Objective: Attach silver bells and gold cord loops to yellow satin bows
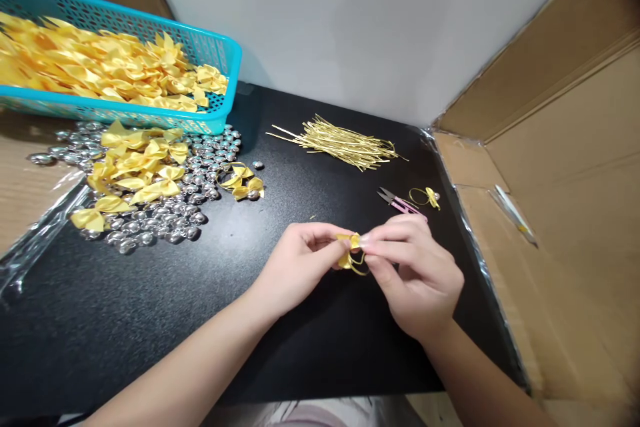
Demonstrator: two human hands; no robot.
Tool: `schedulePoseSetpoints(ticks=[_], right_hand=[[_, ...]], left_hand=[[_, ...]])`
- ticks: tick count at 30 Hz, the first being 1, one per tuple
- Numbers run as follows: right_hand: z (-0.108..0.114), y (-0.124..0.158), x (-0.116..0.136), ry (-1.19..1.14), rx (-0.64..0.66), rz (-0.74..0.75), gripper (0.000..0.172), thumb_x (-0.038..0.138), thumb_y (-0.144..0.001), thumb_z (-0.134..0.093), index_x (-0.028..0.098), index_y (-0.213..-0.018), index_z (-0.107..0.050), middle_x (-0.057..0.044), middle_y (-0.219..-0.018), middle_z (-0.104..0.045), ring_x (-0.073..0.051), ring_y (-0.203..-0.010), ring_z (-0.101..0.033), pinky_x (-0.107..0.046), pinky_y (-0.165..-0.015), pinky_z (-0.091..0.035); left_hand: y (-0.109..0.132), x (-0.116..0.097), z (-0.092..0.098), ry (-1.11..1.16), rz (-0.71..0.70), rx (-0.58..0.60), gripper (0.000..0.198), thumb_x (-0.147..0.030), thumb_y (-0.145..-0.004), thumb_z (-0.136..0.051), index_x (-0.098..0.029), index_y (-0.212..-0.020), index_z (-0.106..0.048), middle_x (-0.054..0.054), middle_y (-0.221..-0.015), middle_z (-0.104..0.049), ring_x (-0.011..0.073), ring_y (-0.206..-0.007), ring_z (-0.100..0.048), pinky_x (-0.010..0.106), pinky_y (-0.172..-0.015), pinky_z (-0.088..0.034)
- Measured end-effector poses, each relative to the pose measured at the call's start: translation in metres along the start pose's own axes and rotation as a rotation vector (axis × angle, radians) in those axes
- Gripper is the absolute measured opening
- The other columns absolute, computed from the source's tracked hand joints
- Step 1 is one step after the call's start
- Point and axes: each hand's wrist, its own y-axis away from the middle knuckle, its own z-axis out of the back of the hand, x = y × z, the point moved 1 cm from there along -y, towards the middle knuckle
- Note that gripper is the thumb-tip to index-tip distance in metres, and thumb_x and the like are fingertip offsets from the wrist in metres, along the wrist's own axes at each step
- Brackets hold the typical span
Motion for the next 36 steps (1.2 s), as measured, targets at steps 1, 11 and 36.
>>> schedulePoseSetpoints(ticks=[1,11,36], right_hand=[[0.0,-0.001,0.001,-0.031,0.01,0.019,0.019,0.003,-0.08,-0.065,0.019,-0.089,-0.071,-0.003,-0.078,-0.072,-0.014,-0.073,-0.064,-0.033,-0.072,-0.051],[-0.002,0.005,-0.001,-0.203,0.043,0.013,0.028,-0.001,-0.081,-0.063,0.019,-0.098,-0.071,-0.005,-0.083,-0.075,-0.018,-0.082,-0.072,-0.033,-0.074,-0.059],[-0.007,0.011,0.002,-0.249,-0.006,-0.032,0.026,-0.001,-0.082,-0.06,0.02,-0.093,-0.07,-0.003,-0.079,-0.074,-0.016,-0.073,-0.071,-0.032,-0.073,-0.062]], left_hand=[[0.0,0.0,0.0,-0.011,0.002,0.0,0.012,-0.017,-0.074,-0.069,-0.016,-0.079,-0.079,-0.001,-0.066,-0.073,0.0076,-0.06,-0.057,0.016,-0.06,-0.045],[0.0,0.003,-0.001,-0.117,-0.07,0.01,0.011,-0.017,-0.075,-0.068,-0.015,-0.081,-0.077,0.002,-0.075,-0.077,0.0138,-0.071,-0.066,0.021,-0.069,-0.05],[-0.01,0.018,0.0,-0.363,-0.178,-0.072,0.018,-0.022,-0.082,-0.06,-0.014,-0.088,-0.076,0.009,-0.091,-0.078,0.0217,-0.082,-0.071,0.029,-0.074,-0.053]])
